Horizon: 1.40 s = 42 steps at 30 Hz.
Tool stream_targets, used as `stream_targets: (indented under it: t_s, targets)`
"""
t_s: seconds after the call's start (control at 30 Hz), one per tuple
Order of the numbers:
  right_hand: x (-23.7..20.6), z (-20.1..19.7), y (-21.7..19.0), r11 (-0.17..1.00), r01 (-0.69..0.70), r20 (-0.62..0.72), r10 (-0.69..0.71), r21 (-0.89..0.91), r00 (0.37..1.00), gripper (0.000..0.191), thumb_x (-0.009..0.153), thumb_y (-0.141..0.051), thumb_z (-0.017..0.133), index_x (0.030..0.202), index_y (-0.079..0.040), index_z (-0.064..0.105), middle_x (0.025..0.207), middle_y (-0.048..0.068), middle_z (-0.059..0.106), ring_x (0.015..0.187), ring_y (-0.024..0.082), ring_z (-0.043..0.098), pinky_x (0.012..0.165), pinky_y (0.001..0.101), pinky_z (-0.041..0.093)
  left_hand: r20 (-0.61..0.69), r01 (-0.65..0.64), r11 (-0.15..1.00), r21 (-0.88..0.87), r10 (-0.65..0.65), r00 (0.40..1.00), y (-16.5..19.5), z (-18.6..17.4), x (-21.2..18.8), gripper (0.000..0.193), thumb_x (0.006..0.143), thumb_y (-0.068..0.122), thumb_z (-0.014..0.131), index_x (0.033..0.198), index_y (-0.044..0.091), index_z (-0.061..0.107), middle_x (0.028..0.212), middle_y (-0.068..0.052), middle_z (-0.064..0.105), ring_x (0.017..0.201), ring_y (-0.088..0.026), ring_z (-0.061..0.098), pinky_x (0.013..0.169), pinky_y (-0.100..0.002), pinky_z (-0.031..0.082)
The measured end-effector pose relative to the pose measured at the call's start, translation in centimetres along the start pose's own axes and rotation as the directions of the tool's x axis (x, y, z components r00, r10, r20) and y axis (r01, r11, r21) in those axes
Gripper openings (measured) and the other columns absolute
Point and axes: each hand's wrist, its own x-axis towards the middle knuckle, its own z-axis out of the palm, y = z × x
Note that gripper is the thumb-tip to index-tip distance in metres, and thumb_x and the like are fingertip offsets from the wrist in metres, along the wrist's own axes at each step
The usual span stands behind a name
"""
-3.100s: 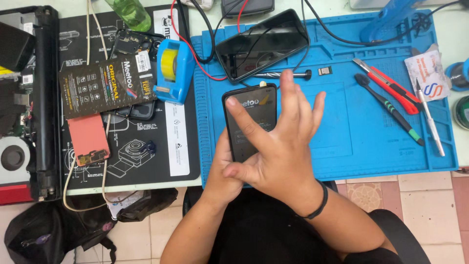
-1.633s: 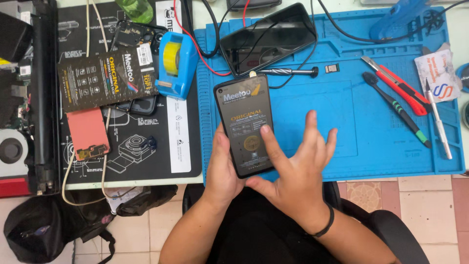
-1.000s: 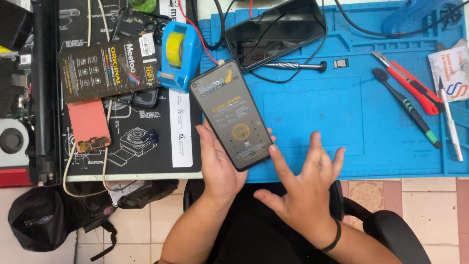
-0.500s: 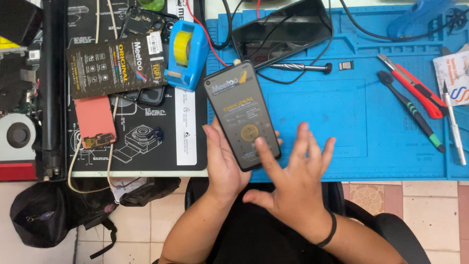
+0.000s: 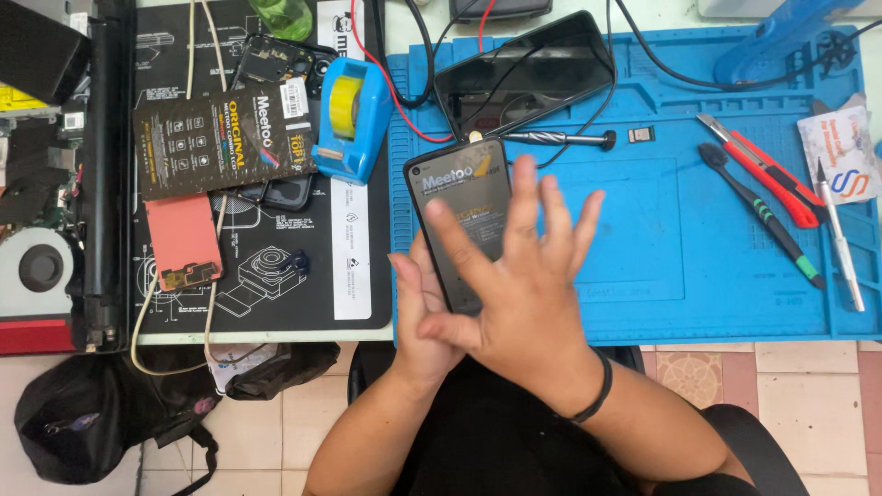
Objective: The person removes a battery from a disassembled smartphone, then applies adhesive to the phone's internal frame using a small tube and spreads it with a pen-like tool. The person handles the battery and frame while working on a blue mat.
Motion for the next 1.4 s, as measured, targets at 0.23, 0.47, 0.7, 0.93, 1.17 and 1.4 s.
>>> stream_targets:
  t_s: [0.23,0.47,0.7,0.93,1.17,1.4]
  targets:
    - [-4.2,0.6,1.3,0.999,-0.022,0.077,0.018,0.05,0.997,0.087,0.086,-0.084,0.045,0.155,-0.031,0.047,0.161,0.041,0.021,0.143,0.06,0.028,0.117,0.0795,0.008,-0.079,-0.03,1.0,-0.008,0.029,0.996,-0.4,-1.3,0.0,0.078,0.107,0.065,0.02,0.158,0.006,0.029,0.145,-0.019,0.052,0.126,-0.033,0.06,0.106,-0.052,0.053]
    - [-10.7,-0.2,2.5,0.998,0.034,0.156,-0.042,0.059,0.987,0.08,0.082,-0.079,0.054,0.147,-0.033,0.052,0.154,0.041,0.025,0.137,0.06,0.031,0.113,0.0788,0.011,-0.044,-0.033,0.996,-0.081,0.03,0.999,-1.3,-0.7,-1.1,0.075,0.107,0.064,0.023,0.152,0.005,0.032,0.136,-0.02,0.059,0.116,-0.036,0.067,0.098,-0.056,0.058]
    - [-9.6,-1.2,3.0,0.954,0.132,0.056,-0.152,0.269,0.987,0.069,0.08,-0.065,0.067,0.137,-0.026,0.061,0.153,0.037,0.035,0.135,0.05,0.045,0.117,0.0678,0.023,-0.06,-0.032,0.999,-0.042,0.029,0.998,-2.5,-0.9,-1.3,0.062,0.11,0.052,0.036,0.152,0.007,0.033,0.139,-0.017,0.057,0.121,-0.031,0.065,0.106,-0.049,0.055]
    - [-6.7,-2.0,6.3,0.495,-0.379,0.269,0.279,0.782,0.922,0.05,0.09,-0.012,0.076,0.135,0.005,0.062,0.119,0.015,0.07,0.105,0.02,0.07,0.09,0.0314,0.057,-0.103,0.014,0.982,0.188,0.006,0.995,-3.6,0.5,-1.1,0.049,0.111,0.017,0.055,0.152,-0.005,0.04,0.136,-0.014,0.06,0.124,-0.02,0.06,0.108,-0.037,0.049]
    - [-5.8,-2.9,3.7,0.594,-0.359,0.06,0.463,0.72,0.884,0.033,0.086,-0.004,0.081,0.116,0.002,0.069,0.099,0.008,0.071,0.088,0.019,0.068,0.079,0.031,0.055,-0.017,-0.14,0.872,0.469,0.167,0.986,-1.6,3.9,-1.0,0.083,0.102,0.008,0.064,0.166,0.0,0.011,0.138,-0.019,0.056,0.123,-0.023,0.061,0.107,-0.036,0.05]
    - [-4.2,-5.2,0.7,0.869,-0.016,-0.129,0.092,0.495,0.987,0.043,0.074,-0.013,0.085,0.112,-0.002,0.07,0.101,0.009,0.067,0.091,0.026,0.063,0.086,0.0375,0.047,-0.116,0.062,0.972,0.226,-0.036,0.993,0.0,5.5,-0.7,0.058,0.101,0.011,0.059,0.152,-0.006,0.035,0.149,-0.021,0.052,0.127,-0.028,0.06,0.108,-0.046,0.052]
